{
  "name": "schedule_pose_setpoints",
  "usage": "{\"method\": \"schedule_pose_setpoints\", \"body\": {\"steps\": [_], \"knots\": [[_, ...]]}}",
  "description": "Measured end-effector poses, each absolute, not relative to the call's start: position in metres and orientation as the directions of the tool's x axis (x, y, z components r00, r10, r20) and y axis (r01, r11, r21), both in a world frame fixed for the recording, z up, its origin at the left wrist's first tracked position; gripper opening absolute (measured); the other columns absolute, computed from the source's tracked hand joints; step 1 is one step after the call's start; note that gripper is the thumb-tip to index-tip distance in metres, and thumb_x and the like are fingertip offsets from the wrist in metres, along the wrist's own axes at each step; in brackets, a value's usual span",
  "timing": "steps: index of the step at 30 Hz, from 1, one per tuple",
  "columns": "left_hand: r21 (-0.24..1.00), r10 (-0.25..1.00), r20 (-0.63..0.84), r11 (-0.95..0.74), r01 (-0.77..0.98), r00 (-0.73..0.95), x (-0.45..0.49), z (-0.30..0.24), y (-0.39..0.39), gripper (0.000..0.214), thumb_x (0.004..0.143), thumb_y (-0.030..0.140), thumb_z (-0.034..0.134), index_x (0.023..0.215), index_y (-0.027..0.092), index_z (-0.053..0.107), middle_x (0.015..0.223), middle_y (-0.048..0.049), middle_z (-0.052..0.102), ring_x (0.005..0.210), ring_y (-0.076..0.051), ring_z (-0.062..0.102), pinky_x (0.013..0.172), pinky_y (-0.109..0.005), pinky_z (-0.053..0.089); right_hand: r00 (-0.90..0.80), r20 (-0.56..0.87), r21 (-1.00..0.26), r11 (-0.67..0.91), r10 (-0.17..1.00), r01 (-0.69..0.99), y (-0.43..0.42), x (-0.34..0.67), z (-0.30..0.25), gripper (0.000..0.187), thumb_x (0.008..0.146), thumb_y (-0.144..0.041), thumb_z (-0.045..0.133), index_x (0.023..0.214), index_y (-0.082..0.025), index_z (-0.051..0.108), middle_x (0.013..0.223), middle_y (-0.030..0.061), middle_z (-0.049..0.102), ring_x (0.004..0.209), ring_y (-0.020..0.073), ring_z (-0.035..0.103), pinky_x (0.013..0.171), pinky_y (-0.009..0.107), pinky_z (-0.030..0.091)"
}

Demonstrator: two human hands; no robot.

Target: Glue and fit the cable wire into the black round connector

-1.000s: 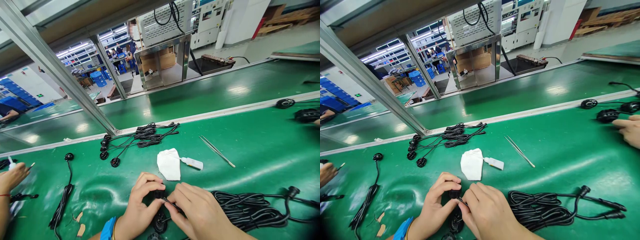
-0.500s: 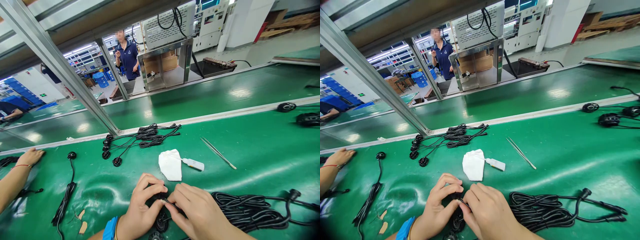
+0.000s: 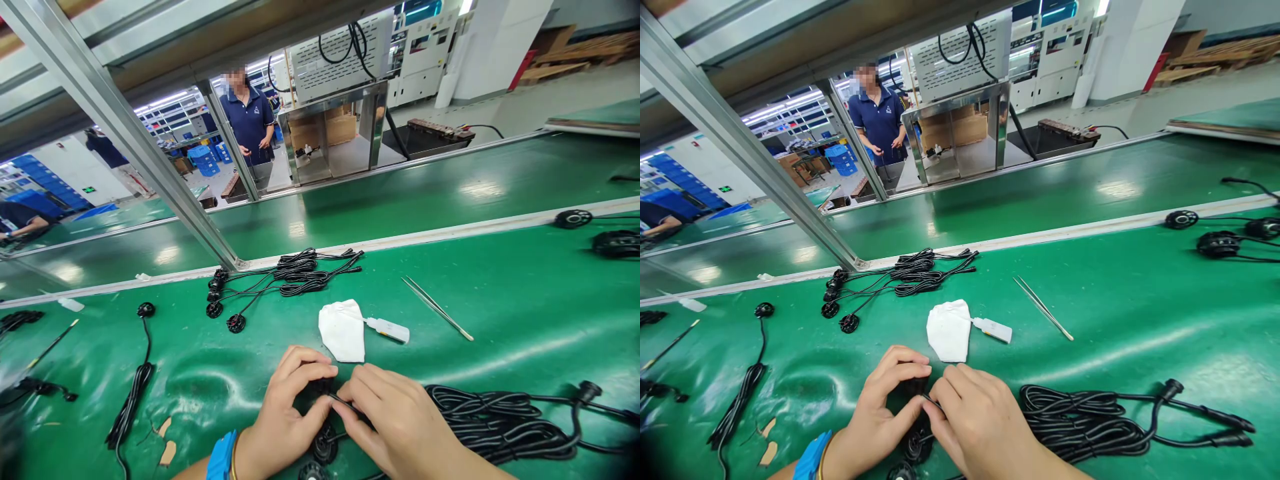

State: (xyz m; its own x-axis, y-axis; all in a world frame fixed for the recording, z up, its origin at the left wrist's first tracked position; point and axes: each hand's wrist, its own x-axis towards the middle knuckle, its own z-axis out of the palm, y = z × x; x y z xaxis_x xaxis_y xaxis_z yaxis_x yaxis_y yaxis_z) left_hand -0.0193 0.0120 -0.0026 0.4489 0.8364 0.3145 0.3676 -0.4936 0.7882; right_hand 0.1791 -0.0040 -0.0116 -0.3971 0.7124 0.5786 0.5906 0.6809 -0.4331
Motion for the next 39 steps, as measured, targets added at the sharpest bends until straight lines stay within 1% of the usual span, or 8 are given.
{"method": "schedule_pose_setpoints", "body": {"steps": [6,13,19,23,29,32,36,39], "knots": [[0.783,0.829,0.324,-0.506,0.363,0.456,-0.0211,-0.002,0.0116,0.032,0.089,0.01,0.063,0.115,0.029,0.064,0.114,-0.0057,0.064,0.109,-0.022,0.058,0.095,-0.039,0.047,-0.407,0.573,-0.437,0.685,0.712,0.583,-0.0041,0.1793,-0.0122,0.019,0.1,-0.02,0.047,0.084,-0.019,0.057,0.074,0.0017,0.058,0.064,0.017,0.054,0.059,0.029,0.035],[0.785,0.819,0.334,-0.515,0.343,0.466,-0.0185,-0.0014,0.0109,0.029,0.09,0.011,0.061,0.115,0.026,0.064,0.11,-0.0064,0.066,0.107,-0.023,0.059,0.095,-0.04,0.047,-0.401,0.58,-0.451,0.689,0.709,0.567,-0.0049,0.1783,-0.0127,0.017,0.099,-0.02,0.049,0.084,-0.02,0.056,0.073,0.0005,0.056,0.063,0.0165,0.052,0.058,0.029,0.035],[0.86,0.885,0.277,-0.402,0.314,0.373,-0.0164,-0.002,0.0123,0.035,0.085,0.007,0.071,0.112,0.029,0.069,0.109,-0.0021,0.07,0.105,-0.018,0.065,0.093,-0.03,0.051,-0.333,0.624,-0.451,0.673,0.707,0.586,-0.0034,0.1795,-0.0096,0.013,0.096,-0.019,0.052,0.084,-0.02,0.055,0.071,-0.0013,0.055,0.062,0.0151,0.051,0.059,0.029,0.034],[0.886,0.903,0.252,-0.36,0.292,0.349,-0.0156,-0.0019,0.0139,0.036,0.081,0.005,0.073,0.108,0.029,0.071,0.107,-0.001,0.072,0.103,-0.018,0.066,0.093,-0.029,0.051,-0.337,0.626,-0.443,0.677,0.703,0.588,-0.0027,0.1798,-0.0071,0.018,0.097,-0.019,0.051,0.08,-0.02,0.053,0.07,-0.0018,0.054,0.061,0.0142,0.049,0.058,0.028,0.033],[0.887,0.893,0.246,-0.364,0.283,0.378,-0.0154,-0.0006,0.0151,0.035,0.084,0.007,0.071,0.11,0.029,0.071,0.109,-0.0022,0.072,0.106,-0.018,0.065,0.096,-0.029,0.05,-0.368,0.622,-0.421,0.691,0.691,0.588,-0.002,0.1797,-0.0086,0.02,0.099,-0.02,0.049,0.08,-0.02,0.053,0.071,-0.001,0.054,0.061,0.0147,0.048,0.058,0.029,0.032],[0.884,0.883,0.243,-0.372,0.283,0.401,-0.0151,-0.0009,0.0132,0.03,0.086,0.008,0.068,0.109,0.027,0.069,0.11,-0.0035,0.069,0.107,-0.019,0.063,0.096,-0.031,0.049,-0.383,0.619,-0.413,0.698,0.686,0.585,-0.0023,0.18,-0.0095,0.021,0.1,-0.021,0.047,0.08,-0.02,0.054,0.071,-0.0005,0.055,0.062,0.0153,0.05,0.058,0.029,0.033],[0.877,0.866,0.243,-0.389,0.282,0.438,-0.0168,-0.0007,0.0109,0.031,0.089,0.007,0.063,0.112,0.027,0.066,0.114,-0.0047,0.066,0.109,-0.02,0.061,0.096,-0.032,0.048,-0.391,0.603,-0.413,0.691,0.695,0.593,-0.003,0.1802,-0.0097,0.022,0.1,-0.022,0.046,0.081,-0.02,0.055,0.072,0.0003,0.056,0.062,0.0158,0.052,0.058,0.029,0.035],[0.87,0.855,0.255,-0.406,0.279,0.452,-0.02,-0.0019,0.0133,0.029,0.091,0.008,0.061,0.113,0.027,0.066,0.116,-0.0059,0.066,0.111,-0.021,0.061,0.098,-0.034,0.048,-0.395,0.612,-0.39,0.696,0.686,0.603,-0.0011,0.1812,-0.0113,0.025,0.101,-0.024,0.043,0.079,-0.02,0.055,0.071,0.0005,0.057,0.06,0.0157,0.054,0.056,0.029,0.037]]}}
